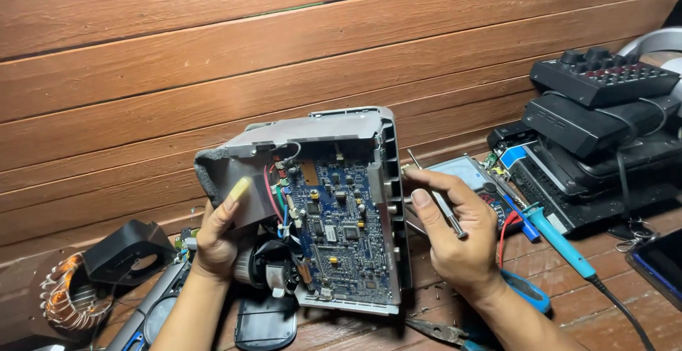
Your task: Disassembling and inspecting the internal components of a digital projector on a workbench.
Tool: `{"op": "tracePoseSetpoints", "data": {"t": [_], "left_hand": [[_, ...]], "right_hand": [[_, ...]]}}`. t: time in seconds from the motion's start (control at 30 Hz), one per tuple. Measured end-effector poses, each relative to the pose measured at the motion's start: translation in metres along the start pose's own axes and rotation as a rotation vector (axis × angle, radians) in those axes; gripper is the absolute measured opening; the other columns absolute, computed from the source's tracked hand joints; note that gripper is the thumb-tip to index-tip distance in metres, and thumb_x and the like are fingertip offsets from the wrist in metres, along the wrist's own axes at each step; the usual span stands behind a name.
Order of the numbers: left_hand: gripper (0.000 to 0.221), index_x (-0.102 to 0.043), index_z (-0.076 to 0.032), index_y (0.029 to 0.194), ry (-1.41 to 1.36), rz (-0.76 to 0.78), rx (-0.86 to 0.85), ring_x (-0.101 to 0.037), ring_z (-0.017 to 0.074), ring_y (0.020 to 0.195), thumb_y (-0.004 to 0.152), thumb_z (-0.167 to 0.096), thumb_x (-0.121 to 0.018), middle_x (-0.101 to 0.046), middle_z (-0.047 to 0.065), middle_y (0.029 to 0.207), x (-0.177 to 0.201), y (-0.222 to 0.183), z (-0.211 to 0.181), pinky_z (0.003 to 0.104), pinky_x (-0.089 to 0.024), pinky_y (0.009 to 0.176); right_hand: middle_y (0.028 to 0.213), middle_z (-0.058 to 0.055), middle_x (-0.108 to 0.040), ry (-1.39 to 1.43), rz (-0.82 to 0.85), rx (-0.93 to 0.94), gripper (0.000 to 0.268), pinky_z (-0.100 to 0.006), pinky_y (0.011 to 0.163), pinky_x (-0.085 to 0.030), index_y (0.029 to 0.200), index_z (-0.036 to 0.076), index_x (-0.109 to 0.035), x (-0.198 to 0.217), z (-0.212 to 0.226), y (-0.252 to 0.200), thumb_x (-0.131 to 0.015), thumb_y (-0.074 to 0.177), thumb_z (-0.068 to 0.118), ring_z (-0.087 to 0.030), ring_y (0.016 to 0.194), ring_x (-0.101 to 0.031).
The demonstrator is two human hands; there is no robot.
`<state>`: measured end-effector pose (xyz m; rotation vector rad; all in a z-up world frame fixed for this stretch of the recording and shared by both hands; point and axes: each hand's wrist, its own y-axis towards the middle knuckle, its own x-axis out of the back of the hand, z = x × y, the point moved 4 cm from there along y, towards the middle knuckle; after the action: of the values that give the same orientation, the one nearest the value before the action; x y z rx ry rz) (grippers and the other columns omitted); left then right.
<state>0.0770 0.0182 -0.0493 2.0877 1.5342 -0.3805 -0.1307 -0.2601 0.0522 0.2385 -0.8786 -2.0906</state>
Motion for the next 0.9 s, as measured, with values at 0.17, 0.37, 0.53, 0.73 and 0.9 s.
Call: {"op": "tracePoseSetpoints", "data": {"t": [0.17, 0.37, 0.53, 0.73, 0.9], "left_hand": [[0.058, -0.055, -0.002, 0.145, -0.136, -0.135, 0.054, -0.059, 0.0266, 0.128, 0.09, -0.02, -0.052, -0.061, 0.016, 0.141, 0.029, 0.013, 0.017, 0.037, -0.044, 0.114], [0.058, -0.056, -0.01, 0.148, -0.182, -0.178, 0.017, -0.065, 0.0282, 0.116, 0.091, -0.025, -0.057, -0.066, 0.014, 0.131, 0.02, 0.013, 0.005, 0.04, -0.049, 0.107], [0.061, -0.052, -0.008, 0.15, -0.165, -0.164, 0.073, -0.061, 0.0298, 0.122, 0.092, -0.026, -0.053, -0.062, 0.016, 0.138, 0.004, 0.008, 0.0, 0.042, -0.047, 0.11], [0.056, -0.058, -0.006, 0.143, -0.145, -0.171, 0.072, -0.061, 0.0297, 0.126, 0.091, -0.025, -0.055, -0.063, 0.016, 0.14, -0.002, 0.006, -0.003, 0.042, -0.047, 0.112], [0.059, -0.055, -0.008, 0.148, -0.168, -0.164, 0.09, -0.063, 0.0296, 0.122, 0.091, -0.024, -0.053, -0.064, 0.015, 0.137, -0.002, 0.006, -0.001, 0.042, -0.05, 0.107]], "right_hand": [[0.126, -0.011, -0.074, 0.051, 0.096, 0.074, 0.034, -0.03, 0.103, -0.058, 0.127, 0.003, -0.066, -0.007, 0.014, -0.006, -0.062, 0.095, 0.012, -0.02, 0.111, -0.075], [0.137, -0.014, -0.069, -0.024, 0.134, 0.141, 0.036, -0.03, 0.113, -0.05, 0.134, 0.002, -0.063, -0.017, 0.028, -0.013, -0.052, 0.101, 0.011, -0.021, 0.126, -0.069], [0.135, -0.012, -0.07, -0.025, 0.109, 0.102, 0.036, -0.03, 0.113, -0.049, 0.134, 0.001, -0.062, -0.015, 0.023, -0.011, -0.05, 0.102, 0.013, -0.02, 0.126, -0.068], [0.132, -0.014, -0.071, -0.021, 0.07, 0.1, 0.037, -0.032, 0.115, -0.05, 0.133, -0.001, -0.061, -0.014, 0.019, -0.011, -0.05, 0.103, 0.016, -0.022, 0.127, -0.068], [0.13, -0.014, -0.072, -0.029, 0.074, 0.092, 0.044, -0.033, 0.115, -0.048, 0.136, -0.002, -0.059, -0.014, 0.019, -0.012, -0.048, 0.104, 0.026, -0.023, 0.129, -0.066]]}}
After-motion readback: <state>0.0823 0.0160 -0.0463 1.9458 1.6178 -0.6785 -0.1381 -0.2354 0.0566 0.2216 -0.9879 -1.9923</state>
